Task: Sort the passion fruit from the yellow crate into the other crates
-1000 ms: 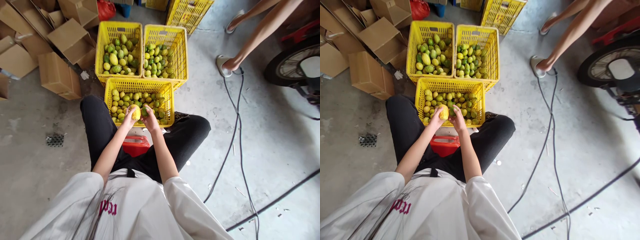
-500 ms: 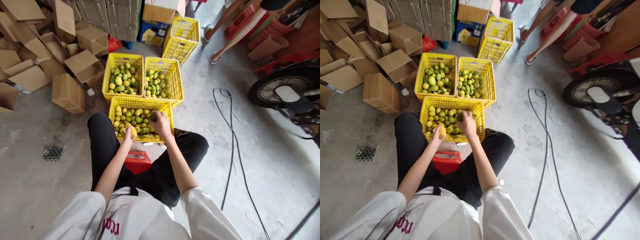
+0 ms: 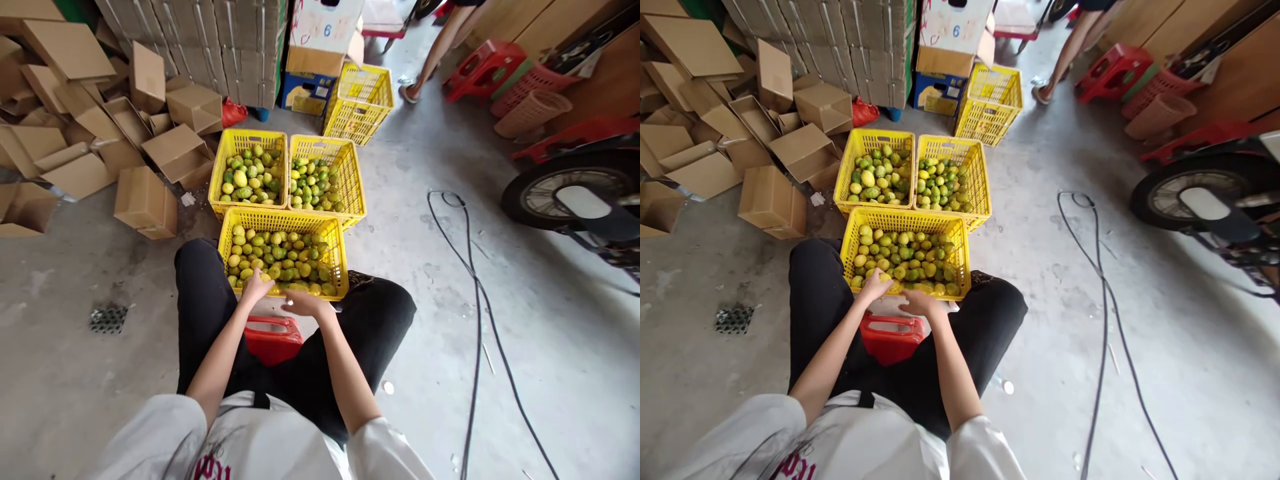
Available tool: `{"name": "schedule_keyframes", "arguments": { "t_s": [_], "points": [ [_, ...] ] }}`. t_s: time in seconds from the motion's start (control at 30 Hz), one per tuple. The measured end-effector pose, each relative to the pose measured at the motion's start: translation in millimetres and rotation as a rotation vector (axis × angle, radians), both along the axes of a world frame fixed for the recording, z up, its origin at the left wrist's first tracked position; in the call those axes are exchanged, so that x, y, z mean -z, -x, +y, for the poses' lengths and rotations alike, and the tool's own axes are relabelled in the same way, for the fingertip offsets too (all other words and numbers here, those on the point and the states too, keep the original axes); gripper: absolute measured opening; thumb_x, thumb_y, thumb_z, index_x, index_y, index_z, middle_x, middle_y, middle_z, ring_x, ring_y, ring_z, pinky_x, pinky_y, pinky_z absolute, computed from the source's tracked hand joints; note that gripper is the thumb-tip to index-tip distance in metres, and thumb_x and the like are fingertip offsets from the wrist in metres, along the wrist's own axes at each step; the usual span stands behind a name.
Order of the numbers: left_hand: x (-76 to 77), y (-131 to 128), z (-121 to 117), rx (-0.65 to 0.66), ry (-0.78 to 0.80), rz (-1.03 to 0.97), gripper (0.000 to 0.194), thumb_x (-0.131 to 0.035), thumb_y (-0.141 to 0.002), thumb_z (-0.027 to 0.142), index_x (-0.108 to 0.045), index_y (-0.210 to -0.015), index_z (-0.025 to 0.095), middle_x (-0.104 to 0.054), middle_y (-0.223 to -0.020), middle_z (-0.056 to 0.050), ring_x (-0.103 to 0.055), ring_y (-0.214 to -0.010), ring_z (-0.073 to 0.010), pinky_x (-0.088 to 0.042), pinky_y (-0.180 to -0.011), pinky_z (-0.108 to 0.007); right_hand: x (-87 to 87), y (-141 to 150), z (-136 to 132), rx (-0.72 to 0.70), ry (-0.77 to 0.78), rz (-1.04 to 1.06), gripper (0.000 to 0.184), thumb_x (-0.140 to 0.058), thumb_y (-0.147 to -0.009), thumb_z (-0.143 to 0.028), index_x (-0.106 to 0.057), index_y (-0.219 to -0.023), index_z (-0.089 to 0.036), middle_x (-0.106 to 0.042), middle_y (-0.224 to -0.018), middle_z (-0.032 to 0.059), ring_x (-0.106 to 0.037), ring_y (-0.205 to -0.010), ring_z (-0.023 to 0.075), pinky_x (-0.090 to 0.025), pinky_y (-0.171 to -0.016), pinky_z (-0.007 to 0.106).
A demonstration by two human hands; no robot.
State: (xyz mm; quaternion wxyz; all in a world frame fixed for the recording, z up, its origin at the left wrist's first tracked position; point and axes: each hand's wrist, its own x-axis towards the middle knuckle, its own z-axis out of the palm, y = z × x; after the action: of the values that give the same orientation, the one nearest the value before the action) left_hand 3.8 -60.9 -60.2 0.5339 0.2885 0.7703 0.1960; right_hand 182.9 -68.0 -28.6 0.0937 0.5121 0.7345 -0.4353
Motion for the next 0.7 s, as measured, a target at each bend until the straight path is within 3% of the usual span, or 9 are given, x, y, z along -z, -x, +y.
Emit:
{"name": "schedule_keyframes", "arguments": {
  "t_s": [0.1,0.17,0.23,0.3,0.37,0.43,0.5,0.57,0.7],
  "points": [
    [-20.5,11.0,25.0,0.278,0.033,0.176,0.035,-0.092,-0.062,0.016,-0.069,-0.087,0.023,-0.081,-0.122,-0.018,-0.062,-0.146,-0.0508,-0.047,-0.121,-0.056,9.0,-1.7,-3.0,-0.035,0.084,-0.043,0.032,-0.078,-0.093,-0.015,-0.081,-0.124,-0.024,-0.084,-0.119,0.0135,-0.080,-0.117,0.0351,-0.062,-0.101,0.044],
    [-45.8,17.8,58.7,0.241,-0.196,0.219,0.040,-0.091,-0.068,0.017,-0.076,-0.104,0.019,-0.077,-0.131,-0.025,-0.057,-0.150,-0.0538,-0.042,-0.126,-0.062,4.8,-1.5,2.1,0.017,-0.018,0.018,0.035,-0.070,-0.101,-0.018,-0.076,-0.135,-0.020,-0.080,-0.134,0.0161,-0.076,-0.128,0.0330,-0.058,-0.110,0.043],
    [-79.5,25.4,98.9,0.203,-0.403,0.254,0.058,-0.086,-0.084,0.028,-0.068,-0.139,0.023,-0.057,-0.164,-0.020,-0.037,-0.167,-0.0434,-0.031,-0.136,-0.054,-1.5,-1.6,8.4,0.080,-0.111,0.075,0.040,-0.061,-0.108,-0.019,-0.070,-0.146,-0.016,-0.075,-0.146,0.0187,-0.072,-0.137,0.0302,-0.053,-0.117,0.040],
    [-115.5,33.3,134.6,0.149,-0.805,0.227,0.071,-0.086,-0.089,0.038,-0.060,-0.153,0.020,-0.035,-0.181,-0.017,-0.016,-0.175,-0.0405,-0.022,-0.141,-0.053,-6.2,-2.2,12.4,0.116,-0.140,0.089,0.042,-0.056,-0.110,-0.020,-0.066,-0.150,-0.015,-0.072,-0.151,0.0199,-0.071,-0.139,0.0292,-0.052,-0.118,0.038],
    [-143.9,40.0,155.2,0.149,-1.058,0.212,0.076,-0.082,-0.093,0.045,-0.055,-0.160,0.021,-0.025,-0.185,-0.013,-0.007,-0.177,-0.0384,-0.014,-0.143,-0.051,-7.8,-2.1,13.2,0.107,-0.108,0.065,0.042,-0.056,-0.110,-0.020,-0.066,-0.151,-0.016,-0.072,-0.151,0.0196,-0.071,-0.139,0.0299,-0.052,-0.117,0.039],
    [-154.1,44.1,156.5,0.217,-1.130,0.277,0.081,-0.080,-0.094,0.045,-0.050,-0.166,0.022,-0.019,-0.188,-0.012,-0.003,-0.177,-0.0380,-0.011,-0.144,-0.050,-7.3,0.2,11.6,0.079,-0.055,0.037,0.041,-0.060,-0.108,-0.020,-0.068,-0.148,-0.014,-0.073,-0.150,0.0204,-0.072,-0.139,0.0320,-0.053,-0.116,0.040],
    [-140.1,45.9,141.3,0.312,-1.070,0.416,0.088,-0.078,-0.095,0.042,-0.042,-0.171,0.020,-0.013,-0.189,-0.014,-0.003,-0.177,-0.0391,-0.010,-0.144,-0.052,-5.8,4.2,9.4,0.061,-0.013,0.038,0.040,-0.063,-0.107,-0.019,-0.070,-0.146,-0.013,-0.074,-0.148,0.0215,-0.072,-0.138,0.0338,-0.053,-0.115,0.040],
    [-104.9,45.4,115.5,0.401,-0.874,0.556,0.092,-0.074,-0.095,0.036,-0.033,-0.175,0.016,-0.008,-0.190,-0.019,-0.004,-0.177,-0.0399,-0.008,-0.143,-0.056,-4.1,8.0,7.4,0.060,-0.001,0.063,0.039,-0.064,-0.107,-0.020,-0.070,-0.145,-0.015,-0.074,-0.148,0.0205,-0.072,-0.139,0.0340,-0.053,-0.113,0.039],
    [-18.1,35.6,52.1,0.646,-0.140,0.658,0.083,-0.058,-0.103,0.037,-0.030,-0.176,0.008,-0.006,-0.188,-0.026,-0.008,-0.176,-0.0421,-0.014,-0.140,-0.062,1.9,7.7,3.6,0.056,-0.020,0.017,0.038,-0.061,-0.108,-0.022,-0.069,-0.144,-0.017,-0.075,-0.147,0.0194,-0.072,-0.137,0.0343,-0.053,-0.110,0.038]
  ]
}}
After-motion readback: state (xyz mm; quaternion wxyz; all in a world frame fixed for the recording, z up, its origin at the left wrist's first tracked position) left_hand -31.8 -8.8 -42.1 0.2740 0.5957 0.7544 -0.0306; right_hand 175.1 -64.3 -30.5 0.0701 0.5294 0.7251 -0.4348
